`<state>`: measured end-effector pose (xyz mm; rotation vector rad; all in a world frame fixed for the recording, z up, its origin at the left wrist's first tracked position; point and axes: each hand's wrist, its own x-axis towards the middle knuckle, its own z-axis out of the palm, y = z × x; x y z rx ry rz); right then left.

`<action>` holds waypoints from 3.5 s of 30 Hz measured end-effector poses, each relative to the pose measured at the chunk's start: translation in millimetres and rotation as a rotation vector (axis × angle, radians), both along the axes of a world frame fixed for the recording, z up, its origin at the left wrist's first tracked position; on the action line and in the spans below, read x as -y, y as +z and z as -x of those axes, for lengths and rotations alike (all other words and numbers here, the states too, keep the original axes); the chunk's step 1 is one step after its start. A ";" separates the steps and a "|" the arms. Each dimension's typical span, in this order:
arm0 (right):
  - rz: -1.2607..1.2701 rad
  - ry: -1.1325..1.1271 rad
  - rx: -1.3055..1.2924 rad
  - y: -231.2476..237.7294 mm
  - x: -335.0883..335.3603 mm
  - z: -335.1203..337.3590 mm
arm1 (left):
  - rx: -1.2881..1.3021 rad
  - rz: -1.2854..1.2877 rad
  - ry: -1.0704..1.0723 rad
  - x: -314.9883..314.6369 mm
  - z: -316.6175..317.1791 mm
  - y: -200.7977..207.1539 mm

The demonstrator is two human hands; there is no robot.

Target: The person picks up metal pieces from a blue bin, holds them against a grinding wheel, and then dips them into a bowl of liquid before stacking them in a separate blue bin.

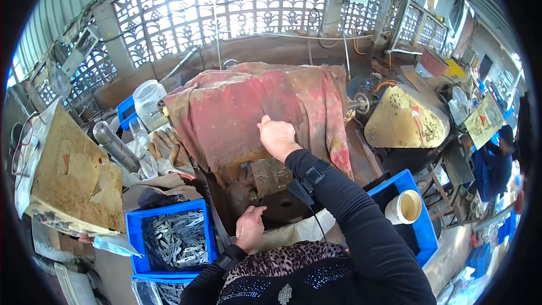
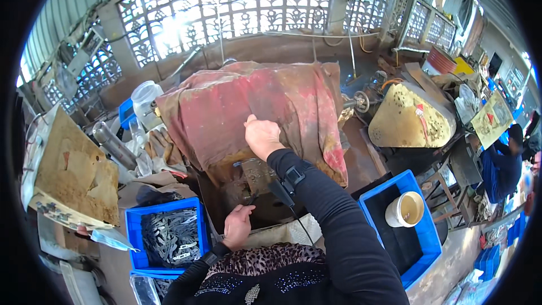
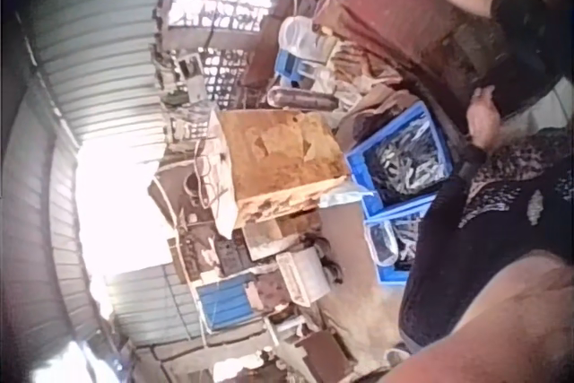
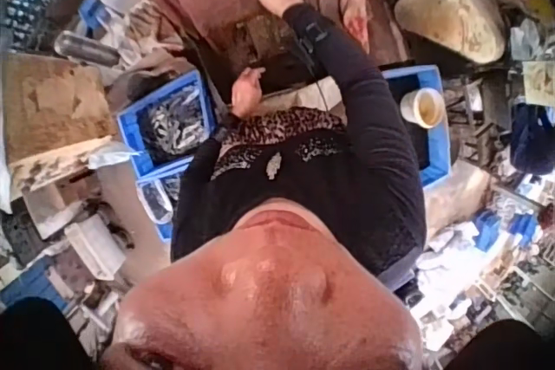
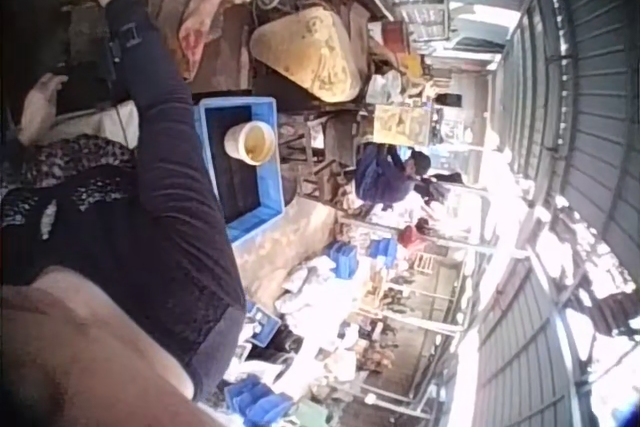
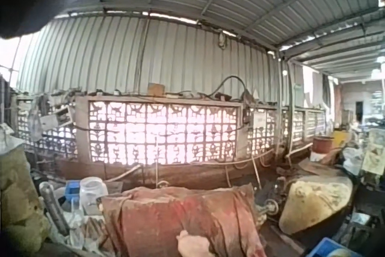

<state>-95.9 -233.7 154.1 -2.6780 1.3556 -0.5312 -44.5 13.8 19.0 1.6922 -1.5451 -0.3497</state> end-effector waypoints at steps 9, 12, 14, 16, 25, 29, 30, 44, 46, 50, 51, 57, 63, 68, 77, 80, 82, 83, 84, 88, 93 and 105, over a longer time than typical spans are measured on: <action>-0.124 -0.028 -0.013 5.4 -4.6 4.1 | 0.005 0.024 0.098 -3.7 4.0 -2.7; -0.116 -0.032 -0.010 4.2 -0.6 -0.2 | 0.037 0.058 0.129 -3.7 4.1 -5.6; -0.083 -0.033 -0.020 0.8 2.9 -1.2 | 0.044 0.029 0.128 -4.1 4.0 -7.4; -0.065 -0.028 -0.023 -3.1 5.6 0.3 | 0.041 0.060 0.128 -3.4 4.5 -8.4; 0.112 0.063 0.033 -3.2 -4.7 16.2 | 0.091 0.180 0.196 -2.2 3.1 -13.7; 0.122 0.159 0.045 -4.5 -35.4 60.8 | -0.009 0.226 0.208 1.8 -9.3 -18.7; 0.186 0.242 0.120 -6.6 -46.8 75.7 | -0.019 0.234 0.211 3.3 -13.3 -17.5; 0.110 0.645 0.078 -64.1 -188.4 218.2 | 0.680 -0.050 -0.093 59.9 -33.8 -20.6; 0.066 0.661 0.049 -73.0 -197.5 227.0 | 0.708 -0.011 -0.136 63.9 -37.8 -36.0; 0.008 0.670 0.054 -83.3 -206.8 236.4 | 0.770 0.050 -0.194 73.6 -46.6 -64.5; 0.008 0.663 0.057 -84.1 -207.6 237.0 | 0.790 0.027 -0.216 76.7 -47.7 -71.2; -0.167 0.671 0.032 -78.9 -205.9 240.9 | 0.833 -0.145 -0.291 77.5 -44.7 -84.8; -0.343 0.501 0.158 -74.7 -172.1 248.7 | 0.615 0.064 -0.017 55.4 -17.0 -8.5; -0.723 0.026 0.629 -70.5 -129.7 214.7 | 0.515 0.203 -0.029 42.8 63.7 62.4; -0.537 -0.302 1.223 -110.2 -95.0 287.8 | 0.496 0.287 -0.118 26.9 40.3 44.3; -0.019 -0.671 1.032 -143.9 -107.3 407.2 | 0.230 0.044 -0.055 12.6 10.3 28.5; 0.033 -0.970 1.194 -169.1 -116.8 485.7 | -0.216 -0.013 0.118 6.8 3.1 18.7; 0.140 -1.135 1.197 -181.2 -127.6 523.0 | -0.207 -0.064 0.163 7.7 2.5 12.9; 0.216 -1.268 1.237 -191.8 -138.3 556.7 | -0.267 -0.051 0.190 9.4 1.7 7.3; -0.178 -1.476 0.739 -215.4 -182.7 625.8 | -0.370 -0.069 0.245 22.3 -4.1 -18.2; -0.602 -1.439 1.381 -226.8 -169.0 626.8 | -0.295 -0.151 0.248 24.2 -16.5 -37.6; -0.162 -0.893 -0.345 -276.0 -188.2 698.3 | -0.111 -0.052 0.201 22.3 -12.1 -45.2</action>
